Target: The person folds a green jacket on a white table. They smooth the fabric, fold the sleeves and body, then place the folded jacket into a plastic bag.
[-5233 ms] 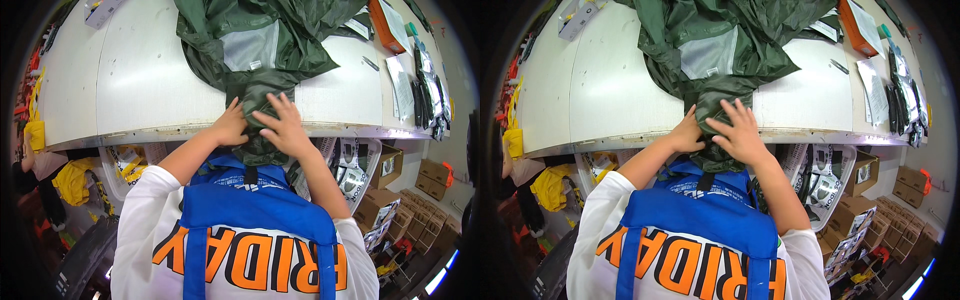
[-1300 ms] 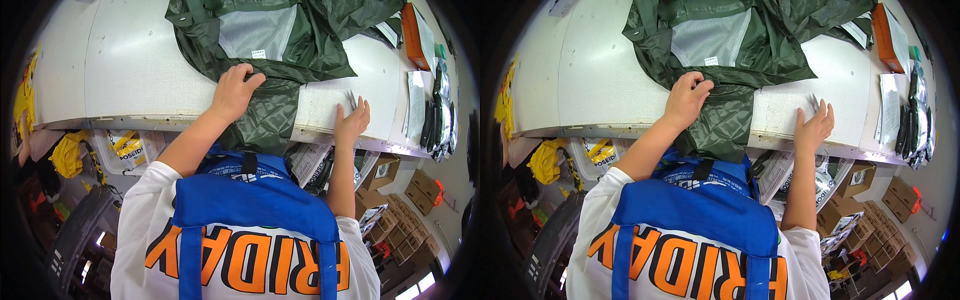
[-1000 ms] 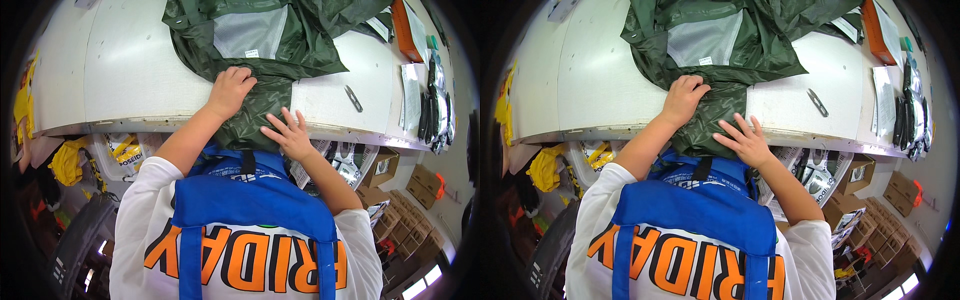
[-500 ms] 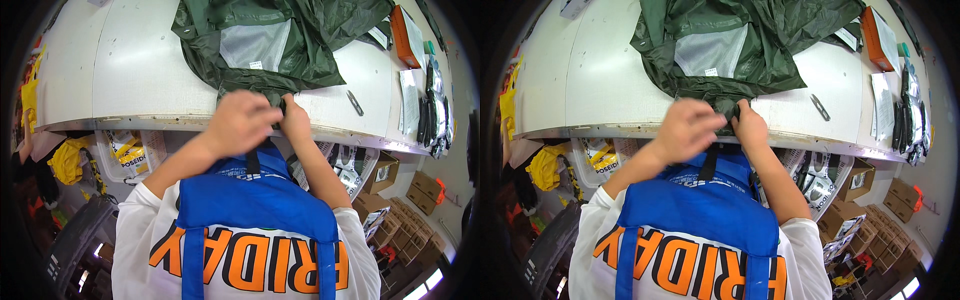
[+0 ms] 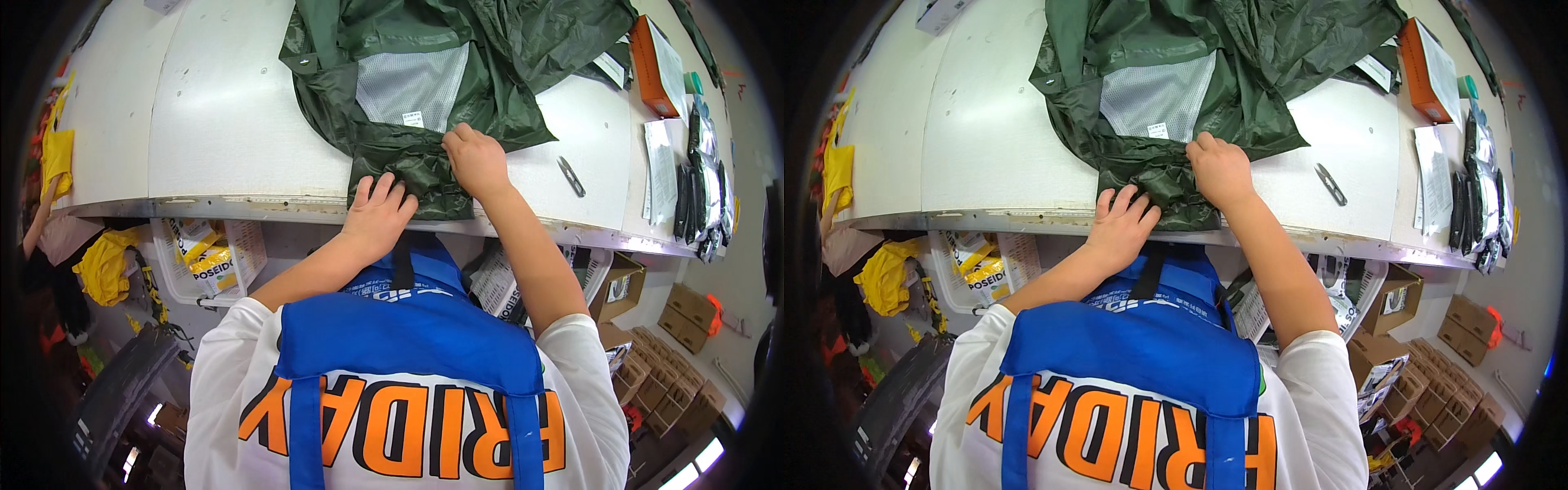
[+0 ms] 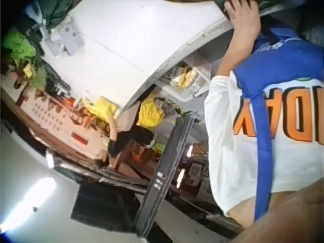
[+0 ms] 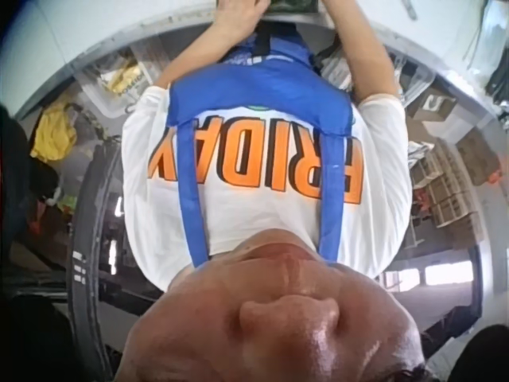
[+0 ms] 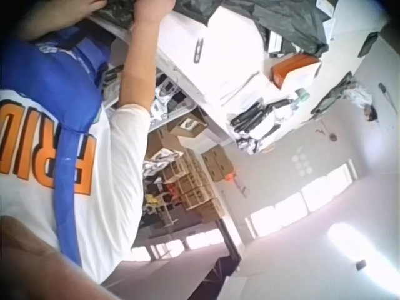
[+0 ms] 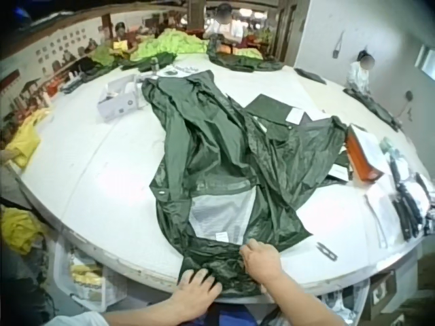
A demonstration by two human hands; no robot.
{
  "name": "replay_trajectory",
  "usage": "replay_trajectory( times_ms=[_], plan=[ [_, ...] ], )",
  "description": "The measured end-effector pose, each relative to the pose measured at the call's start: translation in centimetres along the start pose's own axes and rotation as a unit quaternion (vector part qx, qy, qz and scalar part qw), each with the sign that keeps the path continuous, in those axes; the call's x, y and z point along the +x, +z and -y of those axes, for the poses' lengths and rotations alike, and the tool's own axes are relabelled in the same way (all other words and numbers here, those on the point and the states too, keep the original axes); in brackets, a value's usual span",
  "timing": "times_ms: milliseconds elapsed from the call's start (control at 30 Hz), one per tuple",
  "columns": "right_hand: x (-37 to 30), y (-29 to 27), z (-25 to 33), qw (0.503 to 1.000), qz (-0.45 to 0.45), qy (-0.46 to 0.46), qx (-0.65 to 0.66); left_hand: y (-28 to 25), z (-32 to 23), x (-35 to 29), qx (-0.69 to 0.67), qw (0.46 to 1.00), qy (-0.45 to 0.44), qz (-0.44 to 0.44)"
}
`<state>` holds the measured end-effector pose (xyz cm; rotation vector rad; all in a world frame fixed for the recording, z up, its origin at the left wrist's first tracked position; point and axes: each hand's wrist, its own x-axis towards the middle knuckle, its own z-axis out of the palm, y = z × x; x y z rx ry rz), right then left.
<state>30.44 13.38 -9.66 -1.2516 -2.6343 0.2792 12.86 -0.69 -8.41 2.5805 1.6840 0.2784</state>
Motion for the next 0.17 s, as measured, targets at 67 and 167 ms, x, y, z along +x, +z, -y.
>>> replay_trajectory(
  times_ms=[67,167],
  plan=[
    [0.3,-0.3,0.2,0.997,0.019,0.065,0.023,0.3,0.2,-0.1,-0.026,0.999,0.01,0.042],
    [1.5,-1.1,-0.6,0.972,-0.074,0.155,0.163,0.7,1.1,0.5,-0.078,0.991,0.016,0.106]
  ],
)
